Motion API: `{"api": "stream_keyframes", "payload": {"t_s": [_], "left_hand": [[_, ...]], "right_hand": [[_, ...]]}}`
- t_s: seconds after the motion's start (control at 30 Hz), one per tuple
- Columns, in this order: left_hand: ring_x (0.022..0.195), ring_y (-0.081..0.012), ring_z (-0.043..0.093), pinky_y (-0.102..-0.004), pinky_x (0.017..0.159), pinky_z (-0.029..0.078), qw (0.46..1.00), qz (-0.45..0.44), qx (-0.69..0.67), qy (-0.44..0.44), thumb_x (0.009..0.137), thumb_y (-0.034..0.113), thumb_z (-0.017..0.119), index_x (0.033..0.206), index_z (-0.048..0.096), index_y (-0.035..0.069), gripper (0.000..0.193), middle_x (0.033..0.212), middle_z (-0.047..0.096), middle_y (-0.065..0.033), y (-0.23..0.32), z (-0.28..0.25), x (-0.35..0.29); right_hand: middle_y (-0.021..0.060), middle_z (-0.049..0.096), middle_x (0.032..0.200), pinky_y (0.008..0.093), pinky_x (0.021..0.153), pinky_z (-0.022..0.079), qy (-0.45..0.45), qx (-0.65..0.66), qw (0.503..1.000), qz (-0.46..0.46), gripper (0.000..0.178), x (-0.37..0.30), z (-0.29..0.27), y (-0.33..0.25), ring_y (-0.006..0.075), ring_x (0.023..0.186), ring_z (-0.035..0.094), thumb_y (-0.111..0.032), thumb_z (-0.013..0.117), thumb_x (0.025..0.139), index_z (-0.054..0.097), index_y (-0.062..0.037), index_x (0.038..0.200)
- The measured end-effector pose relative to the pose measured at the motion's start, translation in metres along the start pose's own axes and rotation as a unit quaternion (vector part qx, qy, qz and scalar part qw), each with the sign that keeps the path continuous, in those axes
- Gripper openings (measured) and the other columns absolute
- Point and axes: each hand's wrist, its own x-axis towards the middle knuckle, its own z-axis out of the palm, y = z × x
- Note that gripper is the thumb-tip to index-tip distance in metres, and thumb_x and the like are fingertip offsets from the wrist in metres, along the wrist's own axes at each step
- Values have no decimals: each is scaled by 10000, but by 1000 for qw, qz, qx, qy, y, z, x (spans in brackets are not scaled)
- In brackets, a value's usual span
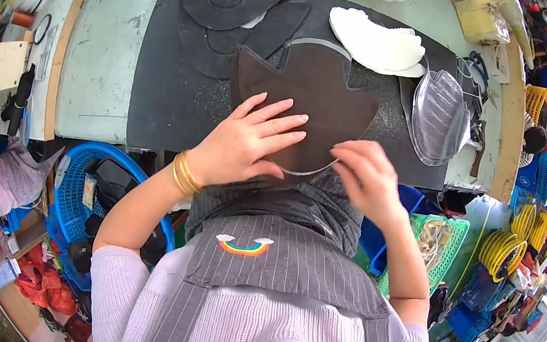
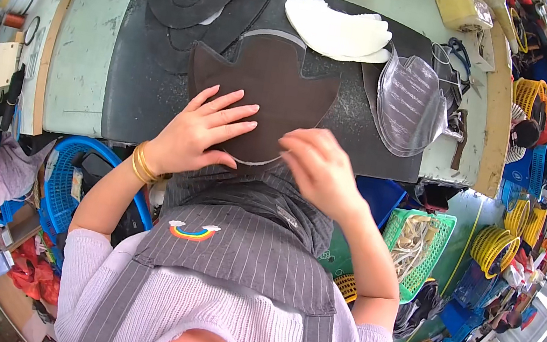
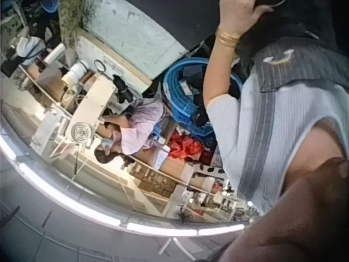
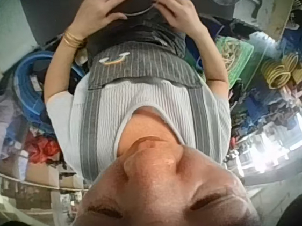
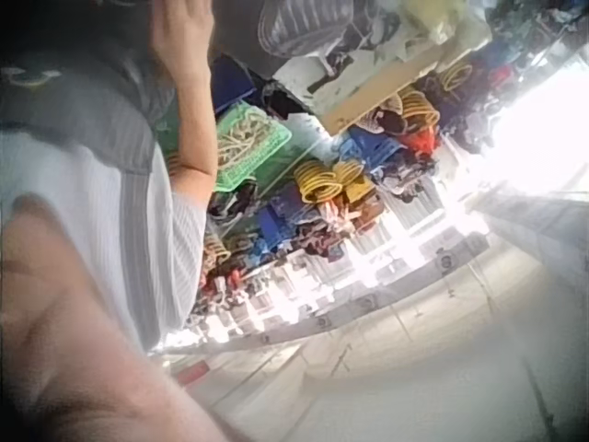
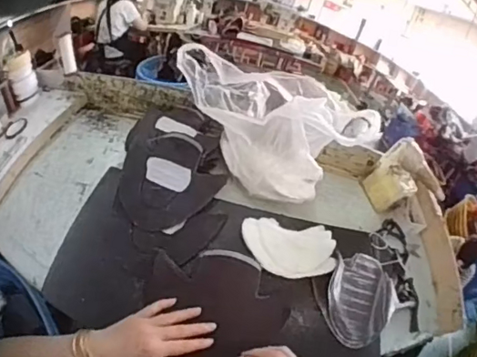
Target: The recorder is preparing shoe upper components by peeling off protective adhesive layers and aligning the parts on a workbench.
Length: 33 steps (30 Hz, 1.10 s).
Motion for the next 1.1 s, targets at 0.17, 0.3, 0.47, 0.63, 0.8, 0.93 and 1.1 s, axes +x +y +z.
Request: {"api": "stream_keyframes", "payload": {"t_s": [0.17,0.3,0.47,0.63,0.8,0.93,1.1], "left_hand": [[1322,-270,334,-478,1077,236,1000,10,-8,-19,660,364,734,1280,507,131,700,1404,413,-31,-7,-1,-1],[1334,-272,317,-484,1082,216,999,13,27,-35,653,418,736,1327,466,152,773,1427,384,-35,-10,-9,-1],[1028,-225,600,-324,886,457,947,-100,-295,76,793,227,712,1011,651,22,305,1086,641,-111,-27,-30,16],[949,-282,606,-331,802,473,904,-164,-2,395,807,160,674,1046,606,20,286,1019,633,-118,-142,-84,86],[919,-327,562,-362,771,448,902,-206,161,344,684,189,755,950,598,56,337,962,605,-121,-241,-100,103],[756,-247,592,-328,676,466,881,-102,36,460,713,78,731,824,554,35,214,797,610,-86,-190,-104,89],[645,-23,485,-168,583,404,834,-61,-27,547,825,21,671,929,565,32,149,768,571,16,-105,-154,44]], "right_hand": [[107,592,963,362,730,502,-36,-53,991,-114,231,2,22,-1,270,884,583,-29,648,723,623,9,950],[99,596,1007,378,809,487,-53,-37,987,-147,267,1,31,-11,269,955,566,-86,681,706,625,6,951],[141,563,1159,396,880,460,-7,-41,992,-122,434,32,20,-22,296,1067,537,-186,701,735,580,5,1105],[143,416,1375,429,1084,238,-102,-191,972,-93,684,32,55,-18,289,1290,367,-487,554,816,453,-6,1293],[116,426,1374,412,1084,245,-111,-180,974,-83,674,38,55,-20,260,1287,376,-495,573,807,476,-33,1288],[112,426,1375,416,1077,254,-124,-166,976,-66,672,42,48,-21,262,1286,378,-489,577,803,474,-37,1290],[141,509,1271,418,1009,356,-109,-49,991,-67,540,50,36,-17,299,1196,467,-349,675,774,553,-6,1173]]}}
